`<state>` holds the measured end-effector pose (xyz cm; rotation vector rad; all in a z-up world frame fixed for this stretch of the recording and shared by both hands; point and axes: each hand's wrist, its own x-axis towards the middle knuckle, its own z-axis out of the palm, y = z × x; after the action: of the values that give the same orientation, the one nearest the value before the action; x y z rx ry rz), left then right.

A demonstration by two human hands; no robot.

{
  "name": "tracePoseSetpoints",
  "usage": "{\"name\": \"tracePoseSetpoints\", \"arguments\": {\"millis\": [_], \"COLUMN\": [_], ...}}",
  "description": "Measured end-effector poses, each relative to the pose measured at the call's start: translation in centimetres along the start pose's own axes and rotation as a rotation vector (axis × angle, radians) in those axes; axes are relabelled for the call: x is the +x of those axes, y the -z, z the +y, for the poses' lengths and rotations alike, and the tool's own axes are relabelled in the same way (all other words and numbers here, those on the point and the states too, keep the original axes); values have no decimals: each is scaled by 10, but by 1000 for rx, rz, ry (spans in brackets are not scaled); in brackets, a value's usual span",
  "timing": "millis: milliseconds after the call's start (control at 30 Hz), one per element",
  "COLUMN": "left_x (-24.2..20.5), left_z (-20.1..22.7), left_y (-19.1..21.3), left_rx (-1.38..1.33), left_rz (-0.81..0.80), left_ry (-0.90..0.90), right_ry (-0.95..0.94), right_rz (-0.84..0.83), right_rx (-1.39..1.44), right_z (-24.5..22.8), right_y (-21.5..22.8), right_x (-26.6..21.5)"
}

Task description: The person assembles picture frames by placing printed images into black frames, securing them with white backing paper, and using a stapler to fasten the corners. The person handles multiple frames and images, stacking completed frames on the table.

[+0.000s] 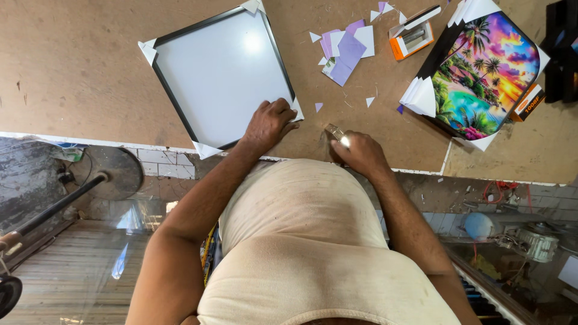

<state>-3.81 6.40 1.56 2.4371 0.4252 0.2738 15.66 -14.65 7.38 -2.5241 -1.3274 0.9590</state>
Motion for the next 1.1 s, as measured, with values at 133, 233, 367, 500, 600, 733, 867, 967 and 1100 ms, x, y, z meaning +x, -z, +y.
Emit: {"name": "tracePoseSetpoints", "arguments": {"millis": [133, 233, 367, 500, 600, 733, 867, 967, 1100], "left_x": [5, 6, 6, 3, 0, 5, -31, -67, -78], "left_z": [-7, -7, -10, -11, -8, -8, -10, -11, 16], "left_y": [15, 13, 8, 6, 6, 11, 29, 53, 90], "left_rx": [52, 101, 137, 148, 146, 102, 86, 216, 264], "left_rz": [-16, -48, -44, -34, -51, -20, 20, 8, -39], "left_ry": [-40, -66, -59, -62, -53, -49, 57, 230, 271], "right_ry": [163, 113, 183, 187, 154, 152, 290, 252, 153], "right_rz": [76, 4, 17, 45, 43, 86, 361, 494, 555], "right_rx": [-62, -3, -65, -42, 19, 50, -35, -91, -2], "right_z": [-24, -41, -54, -55, -57, -57, -42, -25, -11], "right_y": [0, -4, -10, -13, -19, -15, -5, 8, 21], "right_x": [9, 19, 34, 39, 37, 38, 9, -9, -24]}}
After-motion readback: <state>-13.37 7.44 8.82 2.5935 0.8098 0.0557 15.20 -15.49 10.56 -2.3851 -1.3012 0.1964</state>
